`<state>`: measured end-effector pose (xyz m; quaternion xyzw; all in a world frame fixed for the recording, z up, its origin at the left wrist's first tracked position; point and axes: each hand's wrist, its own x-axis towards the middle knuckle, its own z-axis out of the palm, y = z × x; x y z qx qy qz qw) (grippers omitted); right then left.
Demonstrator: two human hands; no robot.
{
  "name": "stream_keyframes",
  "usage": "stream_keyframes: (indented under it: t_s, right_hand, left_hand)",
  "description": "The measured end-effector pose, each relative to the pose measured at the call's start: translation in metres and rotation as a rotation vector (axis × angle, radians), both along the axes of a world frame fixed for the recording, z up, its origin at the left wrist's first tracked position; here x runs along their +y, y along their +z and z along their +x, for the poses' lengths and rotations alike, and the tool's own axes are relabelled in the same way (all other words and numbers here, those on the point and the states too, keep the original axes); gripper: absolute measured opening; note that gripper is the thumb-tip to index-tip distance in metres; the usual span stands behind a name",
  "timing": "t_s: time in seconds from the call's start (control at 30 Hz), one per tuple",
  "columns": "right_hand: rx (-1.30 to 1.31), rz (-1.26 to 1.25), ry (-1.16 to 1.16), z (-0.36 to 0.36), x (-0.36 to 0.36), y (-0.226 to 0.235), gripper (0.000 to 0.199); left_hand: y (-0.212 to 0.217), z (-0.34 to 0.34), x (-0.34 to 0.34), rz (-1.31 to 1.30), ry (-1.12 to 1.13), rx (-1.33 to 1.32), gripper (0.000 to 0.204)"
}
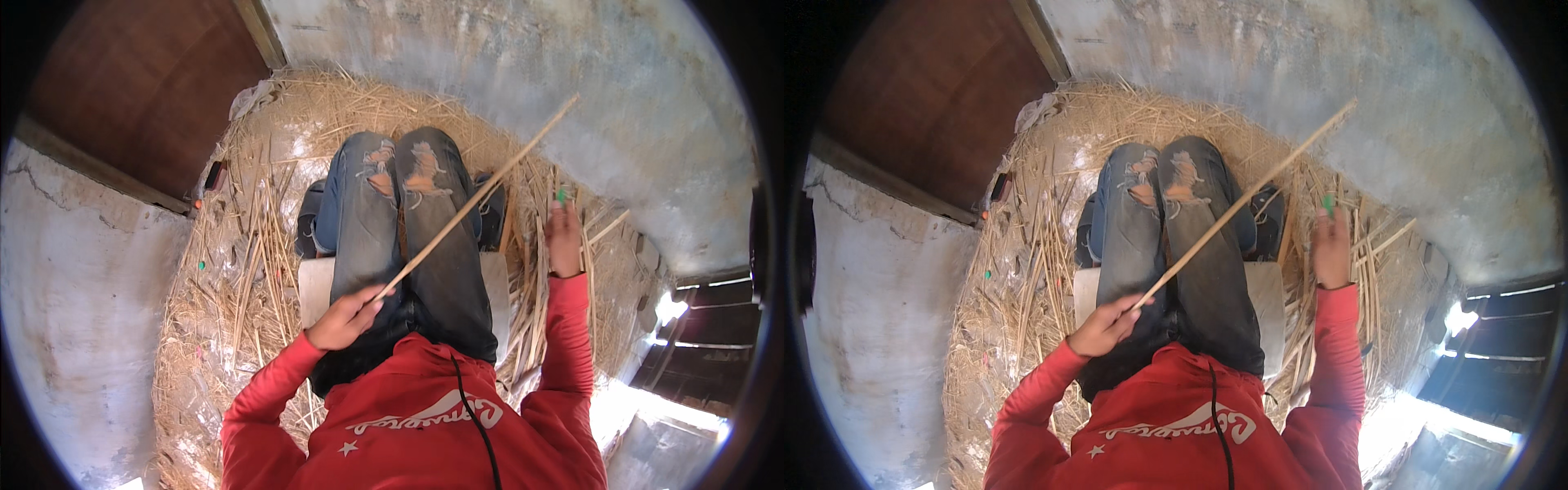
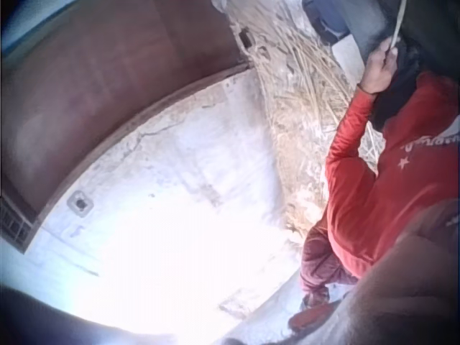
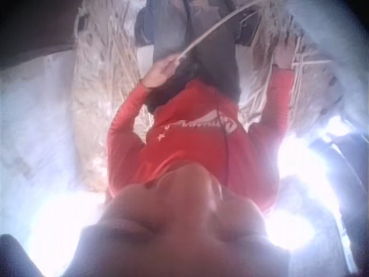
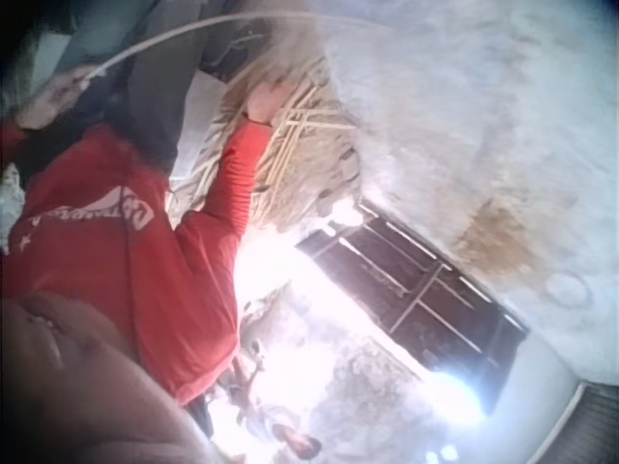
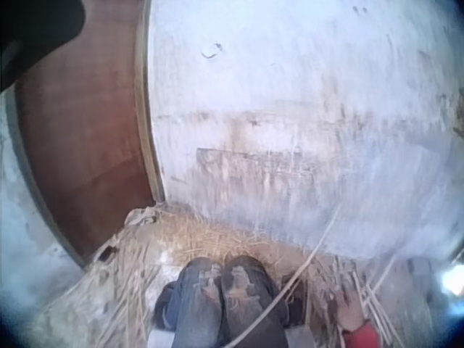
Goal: The person shaves the outer surface of a bamboo stick using a small green knife and occasionally a machete while sitting down.
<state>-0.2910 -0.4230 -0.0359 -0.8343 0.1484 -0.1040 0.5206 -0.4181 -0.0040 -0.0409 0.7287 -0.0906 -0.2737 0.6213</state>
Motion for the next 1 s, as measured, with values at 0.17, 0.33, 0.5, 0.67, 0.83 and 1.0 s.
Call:
stream_keyframes:
  t_s: [0.17,0.33,0.5,0.67,0.83,1.0]
  right_hand:
    - [-0.074,-0.191,0.381,-0.045,0.085,0.006,0.024]
    - [-0.041,-0.202,0.562,-0.053,0.103,-0.006,0.030]
    - [0.004,-0.336,0.556,-0.048,0.113,-0.004,0.052]
    - [0.001,-0.302,0.599,-0.043,0.119,-0.006,0.059]
    - [0.041,-0.314,0.583,-0.040,0.124,-0.011,0.059]
    - [-0.014,-0.254,0.531,-0.041,0.128,-0.017,0.058]
  left_hand:
    - [-0.012,0.036,-0.038,0.000,0.024,-0.096,0.038]
    - [-0.011,0.045,-0.051,0.036,0.014,-0.151,0.039]
    - [-0.013,0.049,-0.057,0.047,0.036,-0.165,0.038]
    - [-0.018,0.055,-0.064,0.034,0.030,-0.164,0.039]
    - [-0.007,0.047,-0.064,0.170,0.085,-0.340,0.039]
    - [0.006,0.017,-0.033,0.290,0.054,-0.298,0.038]
